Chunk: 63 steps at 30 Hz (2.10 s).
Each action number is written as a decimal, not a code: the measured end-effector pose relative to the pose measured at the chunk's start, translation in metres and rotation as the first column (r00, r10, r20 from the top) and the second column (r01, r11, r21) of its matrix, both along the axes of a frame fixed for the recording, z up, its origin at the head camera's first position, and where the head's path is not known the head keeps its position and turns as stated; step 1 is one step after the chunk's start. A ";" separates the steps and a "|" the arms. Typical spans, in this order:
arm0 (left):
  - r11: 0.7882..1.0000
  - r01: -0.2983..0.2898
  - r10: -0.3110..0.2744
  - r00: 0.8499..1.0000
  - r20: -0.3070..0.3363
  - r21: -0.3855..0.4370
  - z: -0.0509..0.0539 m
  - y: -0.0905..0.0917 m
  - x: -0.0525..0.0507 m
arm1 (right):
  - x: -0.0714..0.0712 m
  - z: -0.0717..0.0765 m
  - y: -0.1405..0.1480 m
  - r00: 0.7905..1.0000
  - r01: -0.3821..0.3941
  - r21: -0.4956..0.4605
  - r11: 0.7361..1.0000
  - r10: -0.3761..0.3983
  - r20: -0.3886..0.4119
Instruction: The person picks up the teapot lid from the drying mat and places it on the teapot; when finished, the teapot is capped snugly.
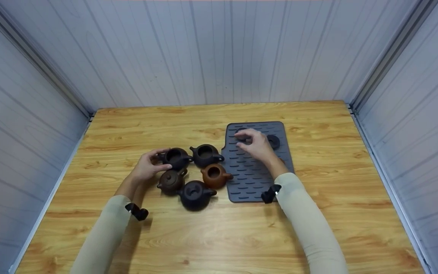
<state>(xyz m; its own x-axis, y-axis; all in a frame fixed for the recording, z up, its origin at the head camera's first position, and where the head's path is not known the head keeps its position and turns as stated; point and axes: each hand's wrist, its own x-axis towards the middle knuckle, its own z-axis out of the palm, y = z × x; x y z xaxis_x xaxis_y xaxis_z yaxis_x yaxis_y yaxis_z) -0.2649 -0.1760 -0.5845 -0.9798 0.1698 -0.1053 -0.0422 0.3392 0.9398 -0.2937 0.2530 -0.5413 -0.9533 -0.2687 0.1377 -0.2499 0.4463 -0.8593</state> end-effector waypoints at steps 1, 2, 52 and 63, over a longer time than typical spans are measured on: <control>1.000 0.001 -0.001 1.000 0.005 0.001 0.000 0.000 0.000 | -0.003 -0.001 0.001 1.000 0.015 -0.002 1.000 -0.015 0.005; 1.000 0.000 0.000 1.000 0.009 -0.001 0.001 0.000 -0.001 | -0.005 -0.001 0.002 1.000 0.027 0.002 1.000 -0.027 0.007; 0.998 0.056 -0.055 0.998 0.023 -0.037 0.010 -0.002 0.001 | -0.024 -0.034 0.001 0.978 0.145 0.035 0.989 -0.149 0.148; 0.998 0.050 -0.049 0.999 0.021 -0.023 0.008 -0.002 -0.001 | -0.019 -0.040 -0.005 0.968 0.236 0.051 0.970 -0.239 0.078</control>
